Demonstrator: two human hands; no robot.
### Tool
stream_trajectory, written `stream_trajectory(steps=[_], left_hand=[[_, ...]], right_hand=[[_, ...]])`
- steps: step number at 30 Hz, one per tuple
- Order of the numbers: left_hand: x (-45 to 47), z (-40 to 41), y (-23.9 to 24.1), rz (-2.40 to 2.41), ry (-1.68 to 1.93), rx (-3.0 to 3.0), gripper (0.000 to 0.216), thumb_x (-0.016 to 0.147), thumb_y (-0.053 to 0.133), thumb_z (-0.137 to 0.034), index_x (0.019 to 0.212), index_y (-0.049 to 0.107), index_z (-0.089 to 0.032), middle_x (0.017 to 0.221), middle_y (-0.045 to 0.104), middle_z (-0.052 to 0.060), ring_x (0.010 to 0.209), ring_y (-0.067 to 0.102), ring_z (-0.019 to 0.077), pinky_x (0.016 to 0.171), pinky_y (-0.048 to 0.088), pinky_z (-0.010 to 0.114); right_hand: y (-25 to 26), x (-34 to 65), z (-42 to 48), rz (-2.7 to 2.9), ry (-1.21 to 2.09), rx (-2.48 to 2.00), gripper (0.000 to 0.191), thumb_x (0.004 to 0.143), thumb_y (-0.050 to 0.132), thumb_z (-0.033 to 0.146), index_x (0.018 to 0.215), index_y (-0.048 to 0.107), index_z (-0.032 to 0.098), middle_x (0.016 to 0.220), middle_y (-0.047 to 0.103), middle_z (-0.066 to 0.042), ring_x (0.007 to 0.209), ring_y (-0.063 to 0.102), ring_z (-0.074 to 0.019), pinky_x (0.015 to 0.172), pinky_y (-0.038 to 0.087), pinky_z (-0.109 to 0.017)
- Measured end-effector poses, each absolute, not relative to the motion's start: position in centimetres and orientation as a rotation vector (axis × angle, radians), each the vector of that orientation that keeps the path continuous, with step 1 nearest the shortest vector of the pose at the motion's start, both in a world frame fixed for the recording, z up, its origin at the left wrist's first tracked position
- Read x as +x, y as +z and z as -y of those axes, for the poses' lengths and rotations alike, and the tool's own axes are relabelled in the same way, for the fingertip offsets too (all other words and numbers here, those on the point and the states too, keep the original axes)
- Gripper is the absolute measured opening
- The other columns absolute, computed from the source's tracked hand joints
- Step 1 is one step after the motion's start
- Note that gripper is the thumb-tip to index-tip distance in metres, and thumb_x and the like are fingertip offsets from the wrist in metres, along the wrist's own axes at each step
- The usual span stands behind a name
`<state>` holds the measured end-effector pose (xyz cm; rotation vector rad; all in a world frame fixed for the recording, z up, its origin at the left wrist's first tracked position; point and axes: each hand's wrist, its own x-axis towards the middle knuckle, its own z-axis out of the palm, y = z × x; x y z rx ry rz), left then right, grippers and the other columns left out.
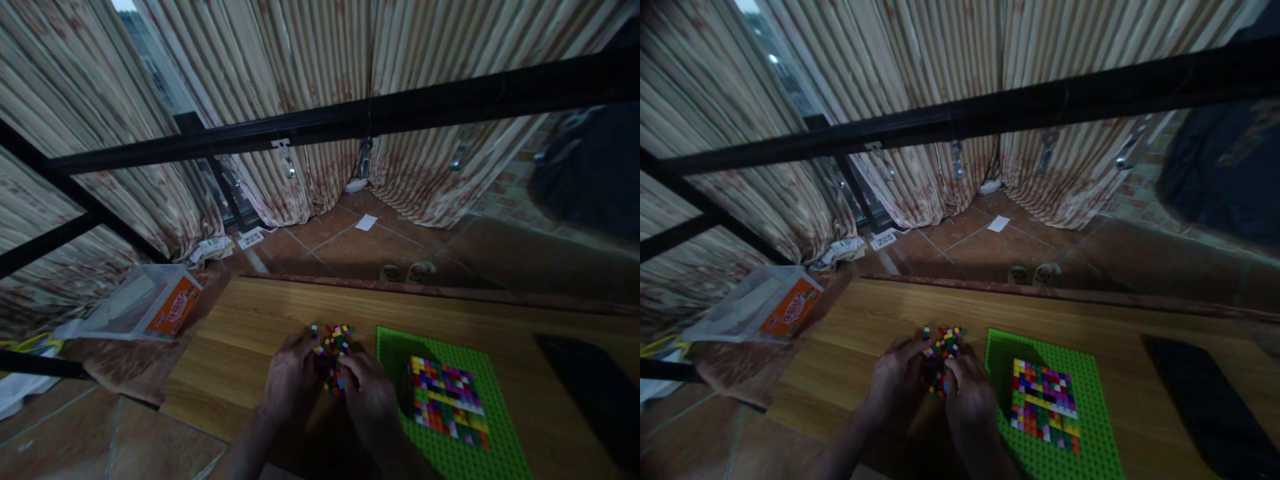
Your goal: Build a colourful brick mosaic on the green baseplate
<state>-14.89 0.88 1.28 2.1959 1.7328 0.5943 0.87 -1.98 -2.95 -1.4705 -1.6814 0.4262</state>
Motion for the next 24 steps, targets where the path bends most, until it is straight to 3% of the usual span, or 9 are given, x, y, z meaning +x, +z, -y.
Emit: stream_trajectory(steps=[5,10,14,20,24], left_hand=[[-15.5,-2.0,1.4,-1.604,0.498,2.301,0.039,0.078,0.049,-0.004,0.101,0.07,-0.027,0.099,0.067,0.005,0.094,0.061,0.0201,0.082,0.05,0.03],[-15.8,-2.8,1.6,-1.516,0.479,2.33,0.023,0.082,0.052,-0.011,0.089,0.069,-0.024,0.097,0.067,0.004,0.093,0.061,0.0202,0.081,0.05,0.03],[-16.0,-2.2,2.5,-1.501,0.527,2.34,0.018,0.086,0.052,-0.016,0.095,0.066,-0.023,0.105,0.065,0.006,0.099,0.061,0.0205,0.087,0.049,0.031],[-14.6,0.4,4.3,-1.465,0.636,2.068,0.021,0.087,0.05,-0.013,0.1,0.063,-0.023,0.099,0.066,0.005,0.09,0.064,0.0183,0.08,0.05,0.028],[-13.7,1.4,3.9,-1.432,0.764,1.795,0.013,0.086,0.052,-0.016,0.092,0.063,-0.02,0.089,0.067,0.004,0.082,0.064,0.017,0.075,0.049,0.026]], right_hand=[[-3.0,1.0,2.3,1.678,0.468,-1.437,0.023,0.089,0.047,0.015,0.087,0.069,0.023,0.083,0.069,-0.003,0.08,0.065,-0.0181,0.074,0.051,-0.03],[-3.0,1.3,2.4,1.65,0.51,-1.435,0.023,0.089,0.048,0.016,0.086,0.069,0.023,0.082,0.069,-0.003,0.078,0.065,-0.0177,0.072,0.05,-0.029],[-2.0,1.2,2.5,1.559,0.595,-1.447,0.022,0.09,0.048,0.022,0.086,0.07,0.023,0.085,0.07,-0.004,0.081,0.066,-0.0188,0.074,0.051,-0.03],[0.6,0.2,2.9,1.273,1.072,-1.383,0.027,0.09,0.05,0.035,0.105,0.069,0.023,0.1,0.072,-0.006,0.088,0.068,-0.0197,0.076,0.052,-0.029],[0.8,0.1,2.9,1.12,1.232,-1.338,0.028,0.088,0.053,0.039,0.101,0.071,0.021,0.098,0.073,-0.006,0.088,0.068,-0.0205,0.079,0.052,-0.029]])
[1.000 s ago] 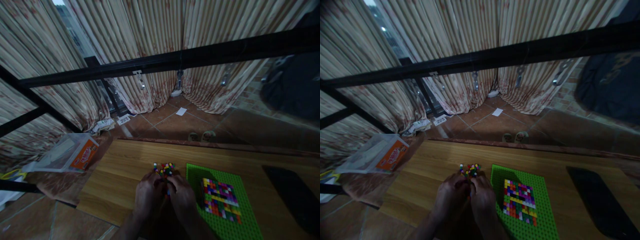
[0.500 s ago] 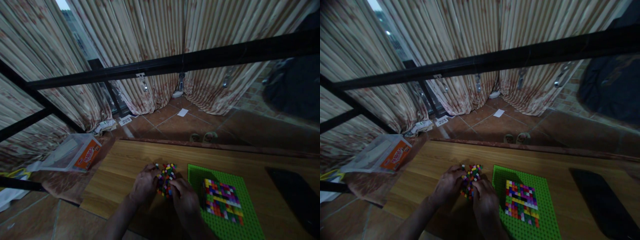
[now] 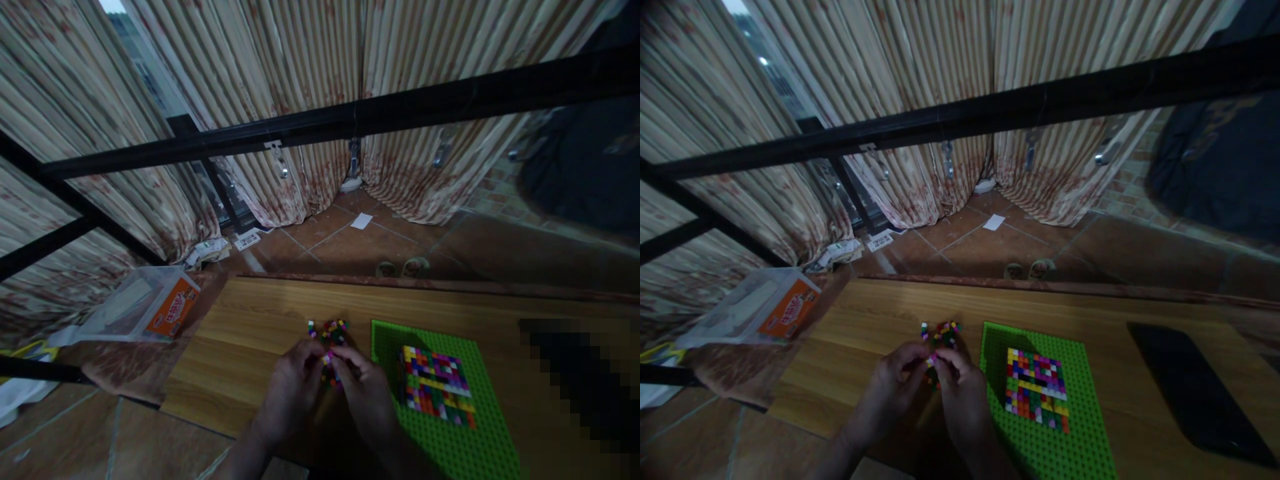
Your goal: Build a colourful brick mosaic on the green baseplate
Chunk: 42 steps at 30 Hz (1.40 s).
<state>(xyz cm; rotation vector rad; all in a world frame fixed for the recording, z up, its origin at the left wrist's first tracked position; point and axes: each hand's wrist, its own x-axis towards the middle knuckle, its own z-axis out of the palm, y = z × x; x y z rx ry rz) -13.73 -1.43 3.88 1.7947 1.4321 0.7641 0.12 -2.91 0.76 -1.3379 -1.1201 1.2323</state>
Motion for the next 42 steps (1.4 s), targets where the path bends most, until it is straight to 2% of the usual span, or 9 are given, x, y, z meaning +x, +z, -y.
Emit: stream_trajectory(steps=[2,5,10,16,25,30,35,42], left_hand=[[-13.6,1.6,3.4,-1.396,0.821,1.624,0.009,0.085,0.056,-0.022,0.088,0.064,-0.019,0.083,0.067,0.003,0.078,0.064,0.0169,0.073,0.049,0.025],[-13.4,1.6,2.6,-1.33,0.891,1.378,0.014,0.081,0.063,-0.029,0.087,0.067,-0.017,0.08,0.069,0.003,0.076,0.064,0.017,0.071,0.049,0.025],[-13.0,2.0,2.0,-1.364,0.925,1.235,0.018,0.078,0.066,-0.033,0.081,0.069,-0.015,0.072,0.07,0.002,0.069,0.062,0.0157,0.066,0.047,0.023],[-12.3,2.8,1.5,-1.491,0.971,1.287,0.016,0.078,0.065,-0.031,0.078,0.071,-0.016,0.073,0.072,0.003,0.073,0.066,0.0182,0.068,0.049,0.024],[-13.1,2.5,0.8,-1.578,0.957,1.249,0.014,0.076,0.064,-0.028,0.079,0.073,-0.018,0.079,0.074,0.003,0.077,0.068,0.0191,0.072,0.05,0.026],[-13.6,2.3,0.5,-1.546,0.96,1.283,0.015,0.079,0.062,-0.028,0.083,0.073,-0.019,0.082,0.075,0.003,0.078,0.068,0.0191,0.073,0.051,0.026],[-13.3,2.5,0.6,-1.465,0.992,1.272,0.014,0.078,0.063,-0.028,0.085,0.073,-0.019,0.089,0.075,0.005,0.087,0.068,0.0203,0.082,0.05,0.027],[-12.9,3.2,0.9,-1.395,1.055,1.167,0.016,0.075,0.069,-0.028,0.087,0.071,-0.017,0.088,0.074,0.005,0.084,0.068,0.02,0.079,0.052,0.028]], right_hand=[[0.7,0.3,2.9,1.077,1.252,-1.344,0.027,0.087,0.055,0.04,0.096,0.072,0.022,0.095,0.074,-0.005,0.087,0.068,-0.0207,0.078,0.052,-0.029],[0.6,0.4,2.9,1.049,1.279,-1.336,0.025,0.085,0.058,0.041,0.093,0.074,0.022,0.09,0.075,-0.004,0.084,0.069,-0.0207,0.073,0.052,-0.028],[0.4,0.1,3.0,1.111,1.244,-1.346,0.024,0.086,0.057,0.04,0.09,0.073,0.022,0.086,0.074,-0.004,0.08,0.069,-0.0195,0.072,0.051,-0.027],[-0.4,-0.2,3.4,1.277,1.007,-1.447,0.021,0.087,0.054,0.032,0.083,0.073,0.022,0.082,0.073,-0.003,0.076,0.068,-0.0187,0.07,0.05,-0.026],[-1.7,0.0,1.2,1.659,0.569,-1.504,0.019,0.089,0.052,0.018,0.084,0.07,0.021,0.084,0.071,-0.005,0.08,0.066,-0.0196,0.074,0.05,-0.029],[-1.8,0.4,0.9,1.84,0.442,-1.483,0.021,0.088,0.051,0.013,0.094,0.07,0.02,0.091,0.071,-0.006,0.089,0.065,-0.0227,0.081,0.05,-0.034],[-1.1,0.4,1.9,1.703,0.575,-1.423,0.024,0.09,0.048,0.015,0.096,0.071,0.019,0.095,0.072,-0.007,0.093,0.066,-0.0207,0.085,0.05,-0.032],[0.2,0.3,2.9,1.477,1.009,-1.38,0.019,0.089,0.053,0.022,0.095,0.072,0.022,0.093,0.073,-0.003,0.086,0.067,-0.0162,0.076,0.05,-0.025]])
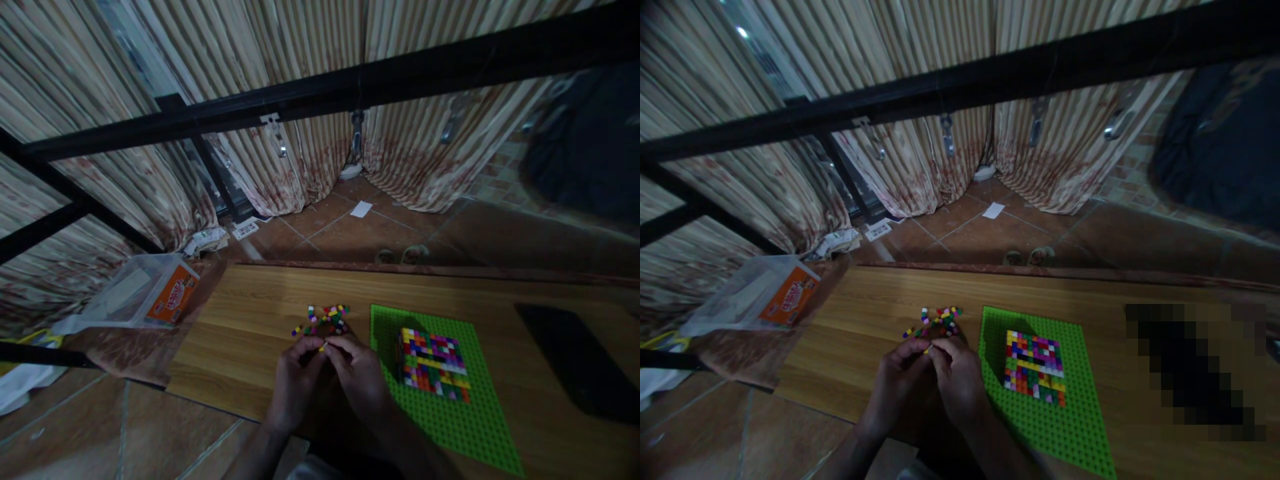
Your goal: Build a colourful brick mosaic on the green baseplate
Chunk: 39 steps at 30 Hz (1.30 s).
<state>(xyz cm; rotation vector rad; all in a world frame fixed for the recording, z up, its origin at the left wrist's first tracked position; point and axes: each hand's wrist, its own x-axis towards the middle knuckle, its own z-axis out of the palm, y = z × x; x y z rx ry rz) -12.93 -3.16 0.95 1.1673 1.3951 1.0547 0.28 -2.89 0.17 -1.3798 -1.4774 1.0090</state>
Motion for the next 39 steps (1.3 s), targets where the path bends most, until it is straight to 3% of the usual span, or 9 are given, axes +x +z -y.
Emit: stream_trajectory(steps=[8,17,23,29,39], left_hand=[[-12.6,4.2,0.5,-1.457,1.024,1.185,0.014,0.076,0.068,-0.029,0.082,0.072,-0.017,0.081,0.075,0.004,0.076,0.069,0.0191,0.071,0.053,0.026],[-13.3,1.3,-0.3,-1.707,0.999,1.545,0.014,0.079,0.06,-0.02,0.088,0.071,-0.021,0.089,0.074,0.004,0.082,0.069,0.0176,0.078,0.054,0.028],[-12.7,-0.3,1.5,-1.661,0.749,1.968,0.039,0.075,0.049,0.0,0.099,0.069,-0.025,0.103,0.071,0.003,0.096,0.065,0.017,0.087,0.051,0.027],[-11.2,-2.6,2.6,-1.778,0.569,2.189,0.023,0.085,0.055,-0.016,0.102,0.068,-0.023,0.105,0.067,0.005,0.101,0.061,0.0201,0.091,0.047,0.03],[-10.0,-4.2,2.0,-1.836,0.438,2.22,0.019,0.081,0.054,-0.012,0.088,0.07,-0.02,0.099,0.068,0.008,0.096,0.062,0.0219,0.084,0.047,0.029]], right_hand=[[-0.3,-0.3,3.9,1.498,0.804,-1.496,0.019,0.088,0.053,0.02,0.081,0.071,0.022,0.081,0.071,-0.002,0.076,0.065,-0.016,0.072,0.048,-0.025],[-1.6,0.9,2.0,1.775,0.406,-1.529,0.021,0.092,0.049,0.019,0.083,0.067,0.023,0.084,0.068,-0.003,0.082,0.063,-0.0187,0.075,0.047,-0.029],[-1.8,1.2,1.8,1.737,0.455,-1.56,0.02,0.091,0.049,0.016,0.094,0.069,0.021,0.092,0.07,-0.004,0.088,0.064,-0.019,0.081,0.048,-0.03],[-2.1,2.1,2.7,1.667,0.471,-1.458,0.021,0.092,0.047,0.018,0.095,0.068,0.021,0.093,0.071,-0.006,0.088,0.066,-0.0184,0.08,0.051,-0.03],[-1.9,2.5,3.7,1.656,0.499,-1.445,0.022,0.091,0.046,0.015,0.093,0.066,0.022,0.087,0.068,-0.004,0.084,0.065,-0.0181,0.078,0.051,-0.03]])
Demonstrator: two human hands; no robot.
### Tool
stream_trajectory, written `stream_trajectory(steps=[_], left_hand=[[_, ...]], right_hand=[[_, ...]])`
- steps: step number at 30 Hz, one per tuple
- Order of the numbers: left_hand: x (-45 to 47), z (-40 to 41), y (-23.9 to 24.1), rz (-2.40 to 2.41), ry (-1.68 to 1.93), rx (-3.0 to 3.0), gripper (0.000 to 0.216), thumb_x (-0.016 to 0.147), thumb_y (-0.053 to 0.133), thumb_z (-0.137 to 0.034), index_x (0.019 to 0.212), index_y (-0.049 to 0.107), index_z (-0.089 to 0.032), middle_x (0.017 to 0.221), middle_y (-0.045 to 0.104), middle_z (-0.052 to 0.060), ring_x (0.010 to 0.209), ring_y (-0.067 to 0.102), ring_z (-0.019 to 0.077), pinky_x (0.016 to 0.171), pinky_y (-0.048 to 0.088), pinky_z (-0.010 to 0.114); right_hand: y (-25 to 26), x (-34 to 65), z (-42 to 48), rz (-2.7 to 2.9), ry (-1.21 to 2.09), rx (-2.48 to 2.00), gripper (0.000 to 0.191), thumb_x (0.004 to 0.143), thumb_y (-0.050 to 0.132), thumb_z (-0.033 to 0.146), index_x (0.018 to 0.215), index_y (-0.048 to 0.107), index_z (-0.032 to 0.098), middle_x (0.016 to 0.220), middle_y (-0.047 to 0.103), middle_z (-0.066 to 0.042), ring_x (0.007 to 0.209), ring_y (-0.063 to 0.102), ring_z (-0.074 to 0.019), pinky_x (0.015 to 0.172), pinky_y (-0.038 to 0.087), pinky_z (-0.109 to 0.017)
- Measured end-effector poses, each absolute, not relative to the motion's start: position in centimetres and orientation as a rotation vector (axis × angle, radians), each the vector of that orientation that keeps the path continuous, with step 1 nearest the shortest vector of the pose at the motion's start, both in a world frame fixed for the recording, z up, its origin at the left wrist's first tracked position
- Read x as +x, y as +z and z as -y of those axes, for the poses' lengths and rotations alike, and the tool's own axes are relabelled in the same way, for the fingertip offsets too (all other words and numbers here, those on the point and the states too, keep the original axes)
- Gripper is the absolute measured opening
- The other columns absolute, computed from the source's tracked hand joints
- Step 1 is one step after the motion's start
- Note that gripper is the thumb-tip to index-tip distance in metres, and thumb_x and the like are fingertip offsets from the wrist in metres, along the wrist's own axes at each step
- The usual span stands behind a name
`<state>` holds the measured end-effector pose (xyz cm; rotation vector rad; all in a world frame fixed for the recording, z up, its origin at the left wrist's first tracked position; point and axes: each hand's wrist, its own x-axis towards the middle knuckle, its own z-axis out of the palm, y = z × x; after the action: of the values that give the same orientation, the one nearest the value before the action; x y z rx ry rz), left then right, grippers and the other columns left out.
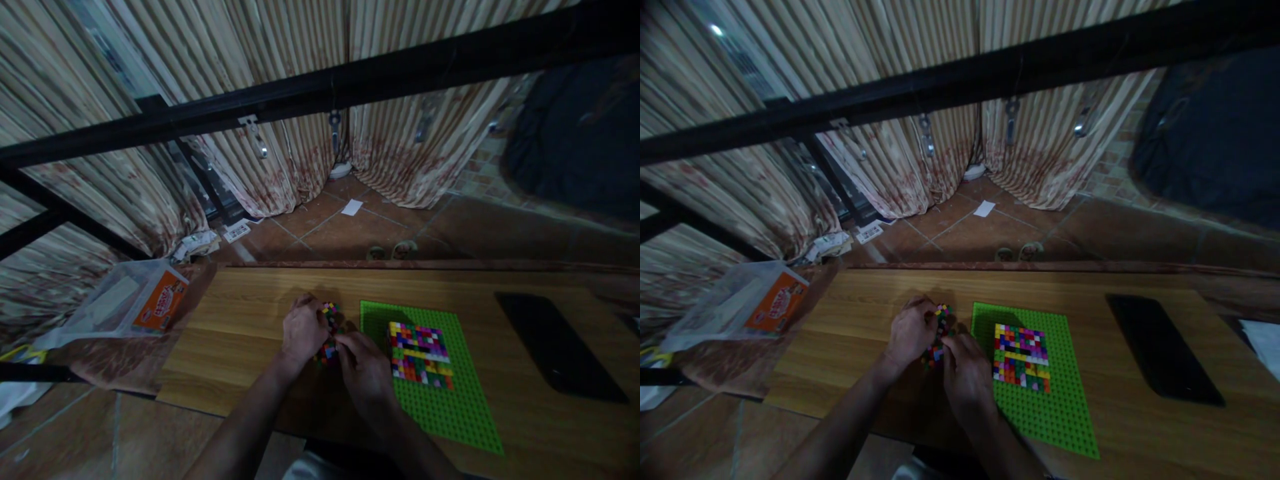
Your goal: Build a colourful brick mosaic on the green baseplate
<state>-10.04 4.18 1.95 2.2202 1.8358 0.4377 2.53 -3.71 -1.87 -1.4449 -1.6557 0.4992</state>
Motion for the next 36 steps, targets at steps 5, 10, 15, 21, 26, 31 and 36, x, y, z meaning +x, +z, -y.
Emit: stream_trajectory(steps=[5,10,15,21,26,31,36], left_hand=[[-10.3,-4.3,1.7,-1.796,0.451,2.199,0.02,0.084,0.051,-0.012,0.082,0.069,-0.021,0.094,0.068,0.006,0.091,0.063,0.0185,0.081,0.047,0.026],[-10.3,-3.9,1.7,-1.747,0.473,2.204,0.02,0.083,0.052,-0.011,0.085,0.069,-0.021,0.098,0.068,0.006,0.094,0.062,0.0185,0.083,0.047,0.027],[-10.1,-4.1,1.8,-1.728,0.474,2.173,0.018,0.081,0.056,-0.011,0.083,0.07,-0.021,0.097,0.068,0.005,0.096,0.061,0.0191,0.086,0.047,0.029],[-10.1,-4.5,1.3,-1.738,0.495,2.156,0.02,0.084,0.051,-0.008,0.082,0.068,-0.018,0.095,0.067,0.007,0.091,0.062,0.0182,0.082,0.048,0.028],[-11.0,-3.4,2.4,-1.678,0.583,2.161,0.022,0.09,0.044,-0.012,0.086,0.065,-0.02,0.098,0.064,0.006,0.092,0.062,0.0173,0.082,0.047,0.027],[-11.7,-1.2,3.8,-1.566,0.595,1.991,0.021,0.093,0.039,-0.016,0.096,0.06,-0.021,0.084,0.067,0.003,0.075,0.064,0.0163,0.071,0.047,0.026],[-11.6,0.7,3.4,-1.458,0.689,1.921,0.019,0.092,0.041,-0.018,0.092,0.06,-0.021,0.086,0.068,0.004,0.08,0.064,0.0171,0.073,0.047,0.026]], right_hand=[[-2.0,2.5,3.7,1.643,0.515,-1.443,0.022,0.091,0.046,0.014,0.094,0.067,0.022,0.09,0.069,-0.005,0.086,0.066,-0.0181,0.079,0.051,-0.03],[-2.1,2.5,3.7,1.636,0.516,-1.457,0.022,0.09,0.046,0.013,0.094,0.067,0.021,0.09,0.07,-0.005,0.086,0.066,-0.0183,0.08,0.052,-0.03],[-2.1,2.5,3.6,1.628,0.507,-1.445,0.024,0.09,0.046,0.013,0.094,0.068,0.022,0.09,0.07,-0.005,0.085,0.067,-0.0181,0.078,0.053,-0.03],[-1.8,2.4,3.6,1.59,0.546,-1.441,0.023,0.09,0.046,0.013,0.092,0.067,0.022,0.088,0.07,-0.004,0.082,0.068,-0.0175,0.076,0.054,-0.029],[-1.3,2.2,3.2,1.507,0.563,-1.477,0.023,0.091,0.047,0.016,0.097,0.068,0.021,0.093,0.071,-0.006,0.086,0.069,-0.0183,0.078,0.055,-0.029],[0.0,1.6,2.6,1.471,0.629,-1.479,0.027,0.092,0.048,0.021,0.113,0.065,0.019,0.111,0.07,-0.008,0.101,0.067,-0.0196,0.087,0.054,-0.031],[0.2,1.1,2.7,1.49,0.686,-1.399,0.029,0.091,0.045,0.015,0.106,0.069,0.023,0.102,0.072,-0.005,0.093,0.069,-0.0166,0.082,0.054,-0.027]])
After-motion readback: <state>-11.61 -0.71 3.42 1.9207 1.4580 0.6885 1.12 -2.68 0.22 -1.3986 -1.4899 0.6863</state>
